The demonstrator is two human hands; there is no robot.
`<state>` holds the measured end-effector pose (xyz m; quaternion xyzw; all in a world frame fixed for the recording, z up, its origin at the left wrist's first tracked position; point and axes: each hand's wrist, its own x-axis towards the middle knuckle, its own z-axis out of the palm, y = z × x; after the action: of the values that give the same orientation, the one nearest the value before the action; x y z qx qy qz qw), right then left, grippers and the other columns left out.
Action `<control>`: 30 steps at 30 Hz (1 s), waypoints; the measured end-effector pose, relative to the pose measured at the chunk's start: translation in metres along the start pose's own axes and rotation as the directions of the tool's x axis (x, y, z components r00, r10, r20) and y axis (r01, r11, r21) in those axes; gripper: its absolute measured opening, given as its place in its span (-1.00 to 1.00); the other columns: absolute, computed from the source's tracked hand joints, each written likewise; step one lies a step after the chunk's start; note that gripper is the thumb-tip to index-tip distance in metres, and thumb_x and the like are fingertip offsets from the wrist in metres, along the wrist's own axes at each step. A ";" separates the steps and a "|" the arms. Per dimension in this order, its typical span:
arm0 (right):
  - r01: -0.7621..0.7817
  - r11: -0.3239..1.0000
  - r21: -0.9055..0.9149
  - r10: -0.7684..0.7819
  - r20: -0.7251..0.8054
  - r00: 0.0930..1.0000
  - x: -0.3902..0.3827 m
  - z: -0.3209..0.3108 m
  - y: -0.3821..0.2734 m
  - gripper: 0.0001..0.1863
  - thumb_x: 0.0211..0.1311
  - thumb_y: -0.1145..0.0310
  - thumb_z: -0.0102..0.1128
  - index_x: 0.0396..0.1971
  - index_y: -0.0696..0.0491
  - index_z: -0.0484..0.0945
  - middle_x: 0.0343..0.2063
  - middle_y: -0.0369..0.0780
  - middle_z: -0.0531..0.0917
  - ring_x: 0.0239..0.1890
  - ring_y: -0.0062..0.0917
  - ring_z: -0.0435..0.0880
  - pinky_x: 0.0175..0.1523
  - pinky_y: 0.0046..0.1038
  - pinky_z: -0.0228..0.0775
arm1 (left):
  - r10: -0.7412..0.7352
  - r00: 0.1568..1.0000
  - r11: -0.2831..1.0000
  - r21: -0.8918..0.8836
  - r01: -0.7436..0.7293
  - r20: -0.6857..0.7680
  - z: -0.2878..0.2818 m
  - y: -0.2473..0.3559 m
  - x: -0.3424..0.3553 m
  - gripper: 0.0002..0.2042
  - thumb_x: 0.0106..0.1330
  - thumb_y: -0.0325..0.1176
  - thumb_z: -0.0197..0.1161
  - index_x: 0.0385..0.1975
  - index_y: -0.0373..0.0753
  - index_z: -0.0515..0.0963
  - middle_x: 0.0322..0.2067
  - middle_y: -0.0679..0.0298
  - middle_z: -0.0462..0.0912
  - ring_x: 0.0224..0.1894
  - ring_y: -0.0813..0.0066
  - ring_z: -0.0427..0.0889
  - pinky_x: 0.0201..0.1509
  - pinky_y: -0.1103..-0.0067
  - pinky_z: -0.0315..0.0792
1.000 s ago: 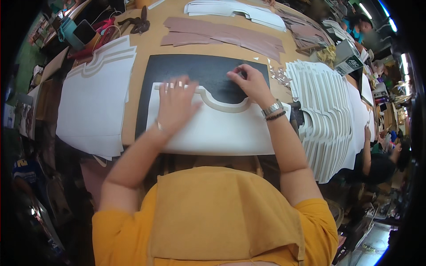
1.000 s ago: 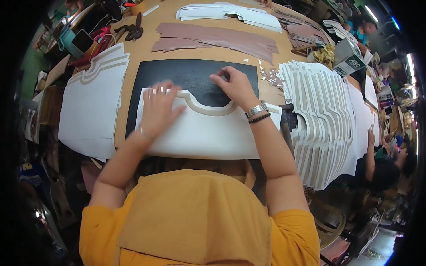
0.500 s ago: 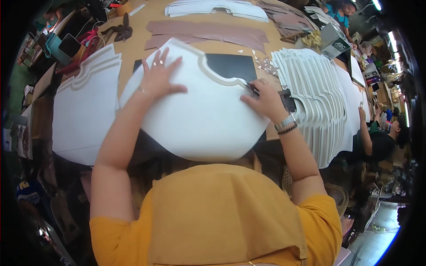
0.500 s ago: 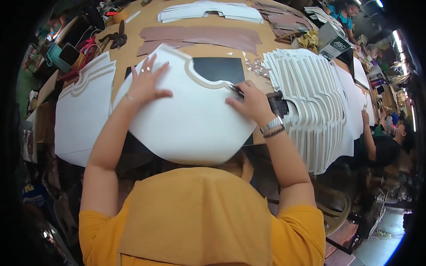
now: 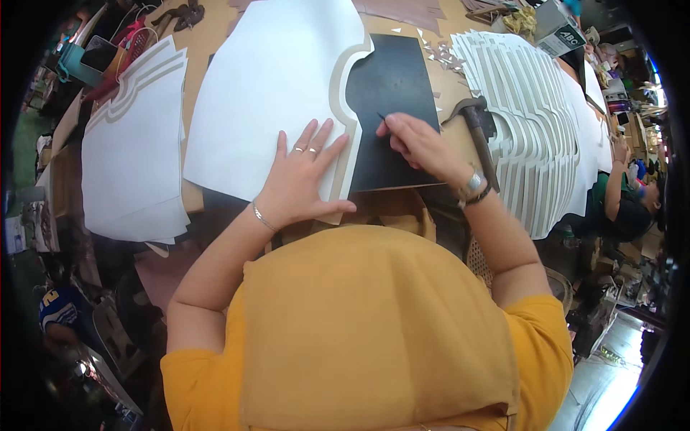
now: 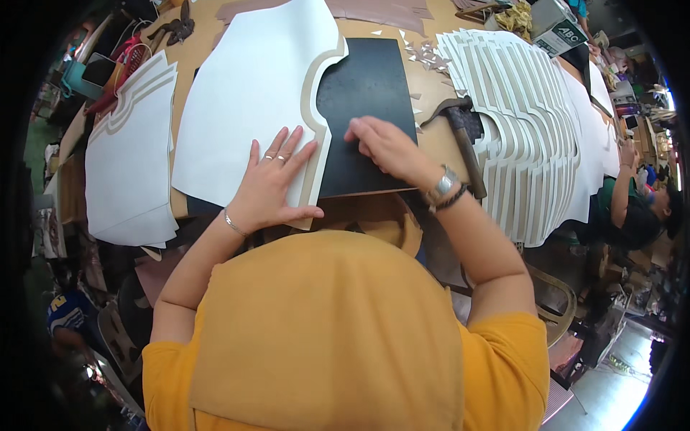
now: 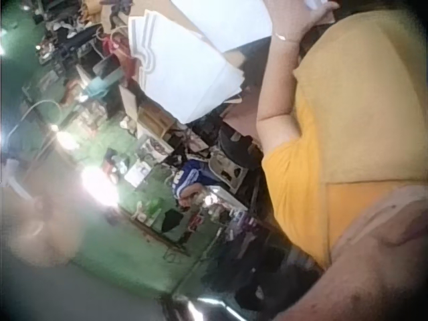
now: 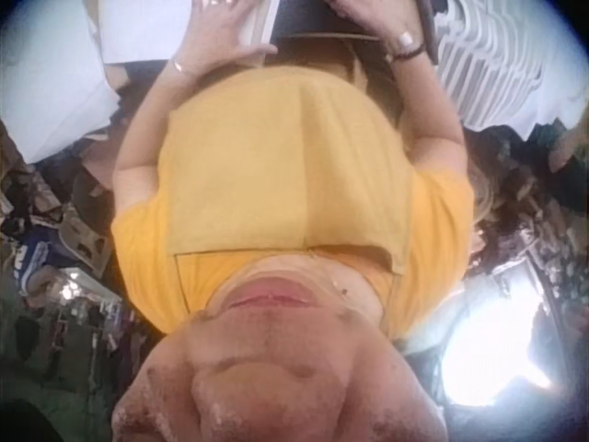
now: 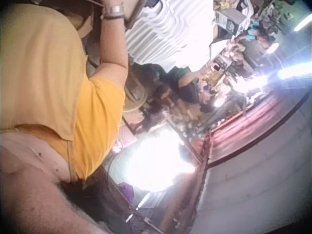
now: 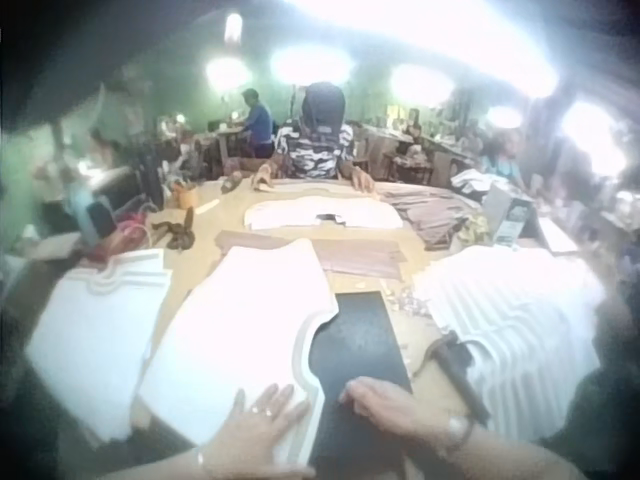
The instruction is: The person works on leather bag components at a workbench, using a hammer to tap down edges and seams on white and beige leather pieces, then stacking the components.
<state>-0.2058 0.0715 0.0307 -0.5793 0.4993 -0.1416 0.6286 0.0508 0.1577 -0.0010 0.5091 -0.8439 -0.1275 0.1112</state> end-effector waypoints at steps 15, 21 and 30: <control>-0.272 0.946 -0.175 0.316 0.316 0.895 0.045 -0.008 -0.037 -0.49 0.46 -0.11 -0.04 -0.25 0.09 0.58 -0.66 -0.49 0.24 -0.66 -0.76 0.07 -0.59 -0.62 -0.10 | -0.020 0.999 0.999 0.050 0.022 -0.045 0.015 0.010 -0.022 -0.22 0.26 0.04 0.19 0.50 0.04 0.13 0.51 0.11 0.06 0.52 0.06 0.08 0.34 -0.29 0.00; -0.281 0.937 -0.208 0.338 0.334 0.880 0.052 -0.003 -0.042 -0.55 0.49 -0.05 -0.06 -0.31 0.06 0.53 -0.68 -0.51 0.20 -0.69 -0.79 0.03 -0.62 -0.64 -0.18 | -0.019 0.999 0.998 0.059 0.021 -0.035 0.015 0.010 -0.021 -0.21 0.25 0.06 0.21 0.50 0.07 0.13 0.51 0.12 0.07 0.53 0.10 0.06 0.36 -0.28 -0.01; -0.279 0.939 -0.199 0.330 0.300 0.895 0.047 0.000 -0.039 -0.57 0.51 -0.04 -0.06 -0.36 0.03 0.48 -0.70 -0.53 0.17 -0.69 -0.81 0.00 -0.63 -0.64 -0.24 | -0.011 0.998 0.999 0.045 0.014 -0.063 0.016 0.009 -0.022 -0.21 0.25 0.06 0.21 0.50 0.07 0.14 0.51 0.13 0.07 0.53 0.10 0.08 0.36 -0.28 0.00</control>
<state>-0.1685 0.0249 0.0425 -0.5551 0.4812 0.0957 0.6717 0.0478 0.1830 -0.0146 0.5205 -0.8395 -0.0929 0.1251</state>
